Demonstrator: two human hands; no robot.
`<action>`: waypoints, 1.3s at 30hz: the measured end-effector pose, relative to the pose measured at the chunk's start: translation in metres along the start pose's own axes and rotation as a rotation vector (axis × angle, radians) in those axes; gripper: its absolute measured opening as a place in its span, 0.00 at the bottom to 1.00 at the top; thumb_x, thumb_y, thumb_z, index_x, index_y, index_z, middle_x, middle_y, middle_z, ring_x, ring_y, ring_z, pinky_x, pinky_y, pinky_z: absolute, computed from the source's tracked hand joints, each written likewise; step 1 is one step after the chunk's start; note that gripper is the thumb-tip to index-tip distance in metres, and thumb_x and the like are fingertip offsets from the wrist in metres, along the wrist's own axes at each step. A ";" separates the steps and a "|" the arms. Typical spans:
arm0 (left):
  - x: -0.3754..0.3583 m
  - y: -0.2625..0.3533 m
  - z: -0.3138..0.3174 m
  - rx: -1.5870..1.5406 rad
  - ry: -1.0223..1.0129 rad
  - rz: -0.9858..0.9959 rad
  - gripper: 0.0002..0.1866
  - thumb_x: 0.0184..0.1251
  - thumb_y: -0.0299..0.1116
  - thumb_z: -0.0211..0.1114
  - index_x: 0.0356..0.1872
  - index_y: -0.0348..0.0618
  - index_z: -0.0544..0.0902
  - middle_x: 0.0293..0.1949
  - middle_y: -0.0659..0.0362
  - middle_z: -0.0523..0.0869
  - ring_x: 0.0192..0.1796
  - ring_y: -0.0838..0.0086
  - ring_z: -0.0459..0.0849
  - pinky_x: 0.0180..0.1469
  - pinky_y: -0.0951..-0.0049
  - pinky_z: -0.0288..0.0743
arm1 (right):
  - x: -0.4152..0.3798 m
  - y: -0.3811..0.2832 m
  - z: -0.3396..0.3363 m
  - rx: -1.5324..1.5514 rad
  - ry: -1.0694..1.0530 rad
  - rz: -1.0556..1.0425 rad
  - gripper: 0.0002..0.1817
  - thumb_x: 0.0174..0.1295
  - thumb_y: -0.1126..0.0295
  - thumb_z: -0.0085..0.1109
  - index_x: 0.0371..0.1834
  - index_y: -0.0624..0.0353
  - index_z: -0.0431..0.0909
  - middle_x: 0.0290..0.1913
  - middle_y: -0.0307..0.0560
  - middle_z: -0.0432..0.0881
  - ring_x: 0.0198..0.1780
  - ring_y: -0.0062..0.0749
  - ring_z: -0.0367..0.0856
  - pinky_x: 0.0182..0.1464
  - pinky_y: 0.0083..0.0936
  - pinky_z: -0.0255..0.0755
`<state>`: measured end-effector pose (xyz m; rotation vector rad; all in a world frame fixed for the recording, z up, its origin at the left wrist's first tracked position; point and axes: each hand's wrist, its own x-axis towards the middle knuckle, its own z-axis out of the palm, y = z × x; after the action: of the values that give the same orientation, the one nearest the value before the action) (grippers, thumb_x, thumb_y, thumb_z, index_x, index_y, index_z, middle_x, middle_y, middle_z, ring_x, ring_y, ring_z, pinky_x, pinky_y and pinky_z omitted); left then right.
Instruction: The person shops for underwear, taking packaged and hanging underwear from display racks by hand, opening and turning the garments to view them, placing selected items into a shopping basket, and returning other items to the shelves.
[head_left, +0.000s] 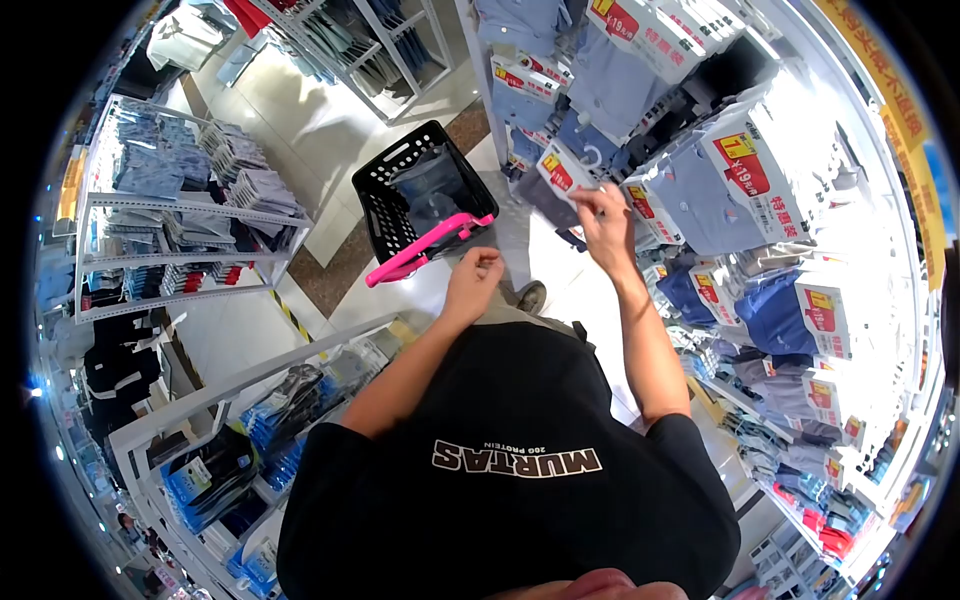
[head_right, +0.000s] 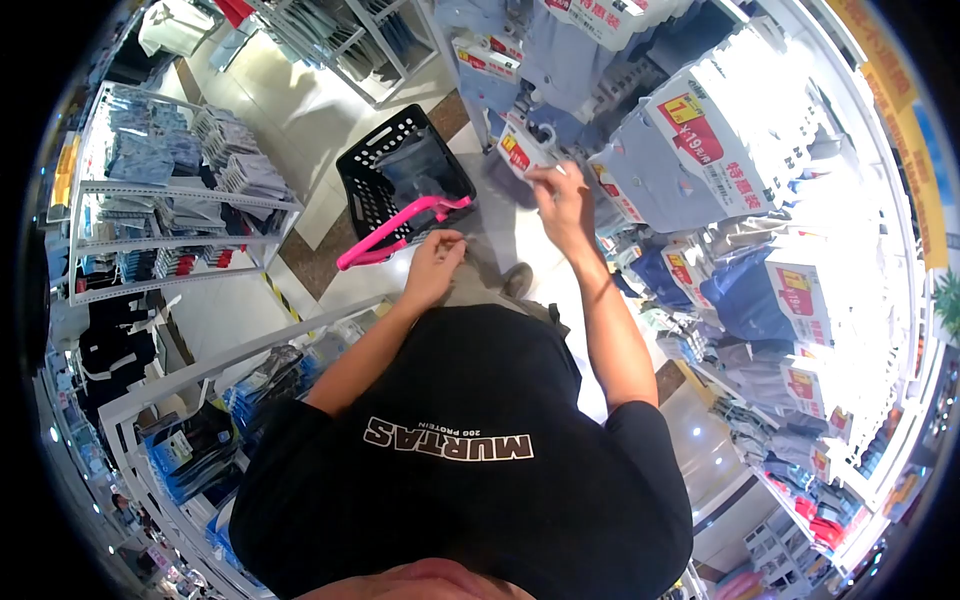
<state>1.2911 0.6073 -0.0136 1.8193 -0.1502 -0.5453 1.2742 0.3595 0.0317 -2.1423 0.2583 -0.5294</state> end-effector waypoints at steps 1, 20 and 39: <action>-0.001 0.008 -0.005 0.081 0.047 0.094 0.12 0.68 0.32 0.64 0.48 0.36 0.80 0.39 0.56 0.85 0.38 0.73 0.86 0.38 0.73 0.76 | 0.011 -0.004 -0.001 -0.016 0.015 0.019 0.08 0.63 0.75 0.60 0.41 0.53 0.87 0.37 0.51 0.80 0.38 0.44 0.82 0.41 0.33 0.75; 0.075 -0.005 -0.092 1.000 0.139 0.199 0.18 0.72 0.50 0.59 0.43 0.44 0.78 0.35 0.50 0.85 0.35 0.49 0.86 0.35 0.49 0.76 | 0.016 0.033 0.043 -0.167 0.234 0.050 0.28 0.58 0.75 0.67 0.64 0.53 0.75 0.67 0.60 0.64 0.67 0.57 0.67 0.59 0.38 0.74; 0.211 0.016 -0.188 0.923 0.159 0.209 0.19 0.67 0.33 0.56 0.60 0.52 0.74 0.50 0.57 0.82 0.50 0.53 0.84 0.45 0.49 0.80 | 0.107 -0.041 0.122 0.232 0.283 0.255 0.40 0.66 0.70 0.62 0.76 0.72 0.51 0.74 0.63 0.59 0.74 0.49 0.63 0.68 0.37 0.68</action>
<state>1.5627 0.6883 -0.0187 2.6855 -0.5447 -0.1692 1.4248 0.4327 0.0316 -1.7759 0.5902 -0.6773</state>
